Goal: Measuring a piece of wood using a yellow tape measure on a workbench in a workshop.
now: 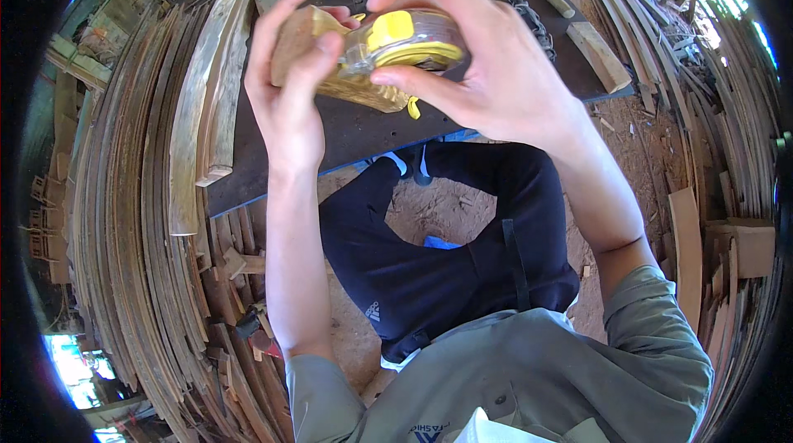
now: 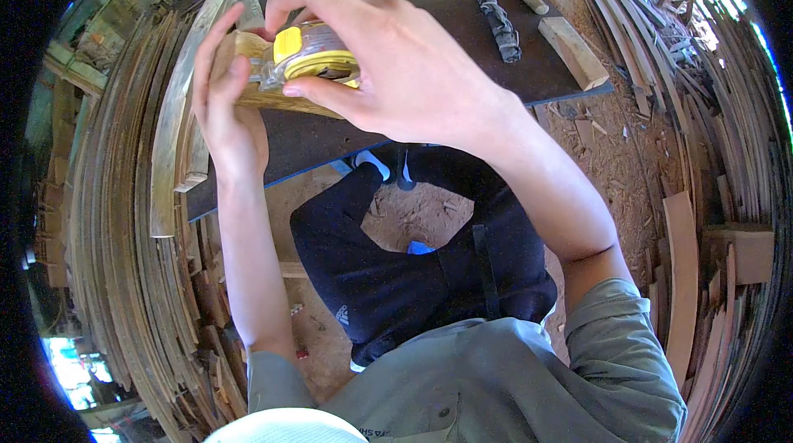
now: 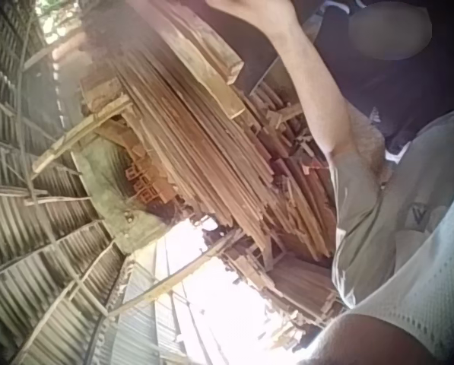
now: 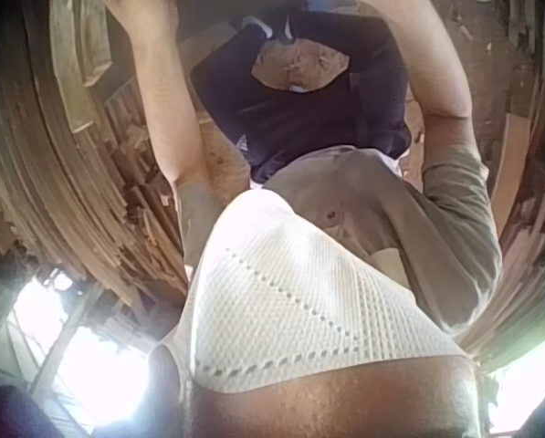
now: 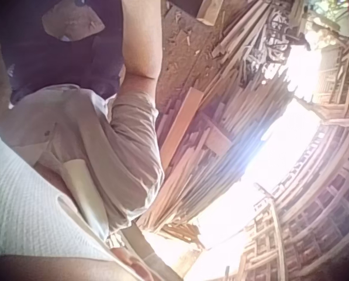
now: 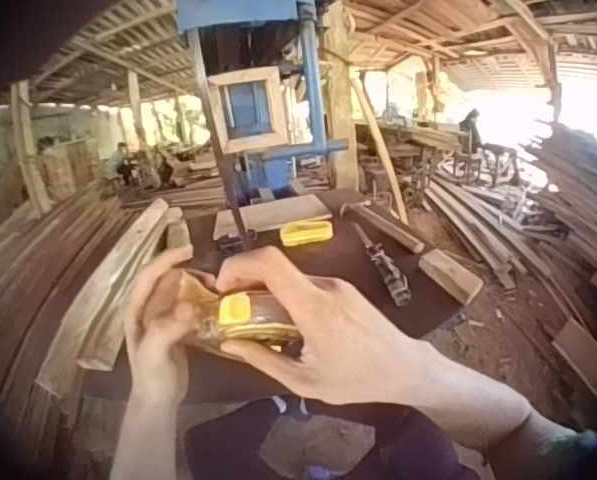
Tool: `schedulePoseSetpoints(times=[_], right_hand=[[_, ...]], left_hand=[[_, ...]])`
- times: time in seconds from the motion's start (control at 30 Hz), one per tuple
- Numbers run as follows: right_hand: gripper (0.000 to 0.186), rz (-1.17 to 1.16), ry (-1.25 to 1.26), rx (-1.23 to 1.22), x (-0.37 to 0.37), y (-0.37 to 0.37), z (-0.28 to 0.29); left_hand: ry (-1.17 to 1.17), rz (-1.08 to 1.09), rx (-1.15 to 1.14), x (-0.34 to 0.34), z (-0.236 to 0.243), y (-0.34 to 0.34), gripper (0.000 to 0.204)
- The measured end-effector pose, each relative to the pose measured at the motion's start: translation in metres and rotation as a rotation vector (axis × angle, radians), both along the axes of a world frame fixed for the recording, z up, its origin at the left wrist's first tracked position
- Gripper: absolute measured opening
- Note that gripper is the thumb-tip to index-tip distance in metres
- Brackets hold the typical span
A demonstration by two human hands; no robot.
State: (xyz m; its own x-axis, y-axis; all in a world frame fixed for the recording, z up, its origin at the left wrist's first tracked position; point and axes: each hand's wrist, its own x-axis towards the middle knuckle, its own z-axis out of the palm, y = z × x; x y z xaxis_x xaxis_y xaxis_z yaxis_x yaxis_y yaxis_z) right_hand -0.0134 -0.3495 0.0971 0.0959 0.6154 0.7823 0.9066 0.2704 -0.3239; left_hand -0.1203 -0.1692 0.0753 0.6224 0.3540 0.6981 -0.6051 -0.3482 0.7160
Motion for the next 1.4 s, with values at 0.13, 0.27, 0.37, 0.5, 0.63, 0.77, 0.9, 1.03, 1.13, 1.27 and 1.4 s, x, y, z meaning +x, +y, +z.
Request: schedulePoseSetpoints(times=[0.13, 0.27, 0.37, 0.5, 0.63, 0.77, 0.9, 1.03, 1.13, 1.27, 1.4], right_hand=[[0.045, -0.116, 0.039, -0.12, 0.006, 0.014, -0.039], [0.044, -0.228, 0.049, -0.282, 0.022, 0.009, -0.082], [0.044, -0.238, 0.056, -0.337, 0.027, -0.001, -0.091], [0.041, -0.247, 0.051, -0.392, 0.037, -0.002, -0.094], [0.037, -0.231, 0.036, -0.467, 0.044, 0.01, -0.088], [0.035, -0.193, 0.067, -0.533, 0.062, 0.015, -0.085], [0.033, -0.113, 0.162, -0.537, 0.067, 0.018, -0.083], [0.04, 0.035, 0.35, -0.383, 0.069, 0.021, -0.098], [0.051, 0.009, 0.466, -0.276, 0.068, 0.024, -0.112], [0.052, 0.017, 0.508, -0.23, 0.065, 0.027, -0.109], [0.051, -0.112, 0.38, -0.253, 0.052, 0.027, -0.101]], left_hand=[[0.067, -0.046, -0.29, 0.004, -0.001, 0.013, 0.057], [0.064, -0.049, -0.473, 0.0, -0.011, 0.039, 0.055], [-0.011, -0.067, -0.72, -0.011, -0.035, 0.071, 0.057], [-0.057, -0.017, -0.873, -0.022, -0.072, 0.079, 0.058], [-0.1, -0.016, -0.953, -0.032, -0.094, 0.081, 0.051], [-0.097, 0.028, -0.972, -0.031, -0.099, 0.078, 0.051], [-0.127, -0.012, -0.978, -0.035, -0.103, 0.083, 0.049], [-0.168, -0.029, -0.996, -0.037, -0.106, 0.084, 0.047], [-0.152, -0.057, -1.034, -0.033, -0.11, 0.082, 0.047], [-0.157, -0.04, -1.044, -0.035, -0.102, 0.079, 0.048], [-0.198, -0.055, -1.028, -0.039, -0.103, 0.08, 0.043]])
